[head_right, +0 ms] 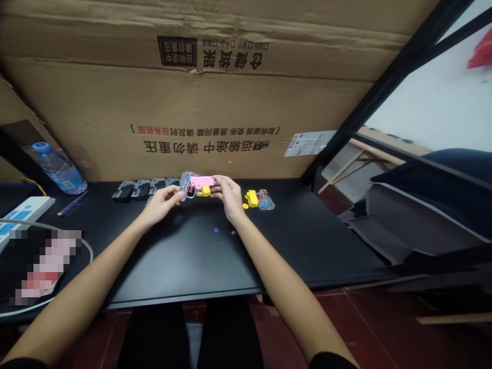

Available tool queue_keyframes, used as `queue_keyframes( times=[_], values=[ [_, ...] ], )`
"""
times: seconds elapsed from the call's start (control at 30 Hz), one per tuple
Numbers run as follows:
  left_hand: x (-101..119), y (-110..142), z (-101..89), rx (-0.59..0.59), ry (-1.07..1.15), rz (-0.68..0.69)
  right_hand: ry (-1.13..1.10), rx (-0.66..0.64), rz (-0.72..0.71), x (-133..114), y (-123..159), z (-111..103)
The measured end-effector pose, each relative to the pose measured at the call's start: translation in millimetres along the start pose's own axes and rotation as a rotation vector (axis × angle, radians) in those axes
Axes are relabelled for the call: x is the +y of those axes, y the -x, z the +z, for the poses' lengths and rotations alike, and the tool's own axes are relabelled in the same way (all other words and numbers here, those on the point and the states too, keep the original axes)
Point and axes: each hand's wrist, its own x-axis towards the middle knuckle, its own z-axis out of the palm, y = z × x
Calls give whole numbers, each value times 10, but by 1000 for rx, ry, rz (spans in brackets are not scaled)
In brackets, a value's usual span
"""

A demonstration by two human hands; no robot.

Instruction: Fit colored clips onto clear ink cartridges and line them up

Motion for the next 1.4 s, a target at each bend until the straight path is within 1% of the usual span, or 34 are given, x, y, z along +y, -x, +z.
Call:
queue_keyframes(
  times=[0.07,0.17,0.2,0.33,0.4,0.53,0.7,0.77,0.8,0.83,0.87,0.97,1.0,1.03,1.13,1.2,1.27,1.33,1.4],
  values=[
    [-1,-5,1,-1,1,2,34,-46,6,5,27,29],
    [18,-6,18,8,29,0,95,-92,-23,18,103,102],
    [25,-4,27,17,45,-5,123,-125,-31,27,135,134],
    [29,10,64,25,64,-8,222,-328,-14,76,268,268],
    [22,14,70,7,57,2,231,-367,4,95,309,311],
    [37,17,55,-2,35,-3,219,-362,34,98,314,320],
    [135,48,27,-82,-54,-33,118,-252,58,63,256,271],
    [172,60,16,-113,-92,-51,132,-254,76,46,235,246],
    [186,62,8,-110,-117,-48,151,-259,88,41,227,232],
    [195,60,-5,-84,-147,-40,174,-262,104,39,222,220],
    [201,56,-25,-33,-180,-29,203,-267,122,43,219,209],
    [204,34,-137,192,-271,2,319,-312,182,92,226,191],
    [203,27,-193,251,-305,6,359,-329,200,119,231,190],
    [202,22,-255,282,-350,11,394,-341,215,150,237,192],
    [193,19,-436,330,-488,-42,470,-352,232,243,250,206],
    [180,25,-511,344,-539,-97,485,-352,233,289,252,215],
    [165,32,-534,339,-587,-135,471,-340,242,318,248,220],
    [157,35,-516,313,-631,-141,454,-320,244,334,248,223],
    [160,37,-472,239,-657,-110,446,-326,245,346,259,234]
  ],
)
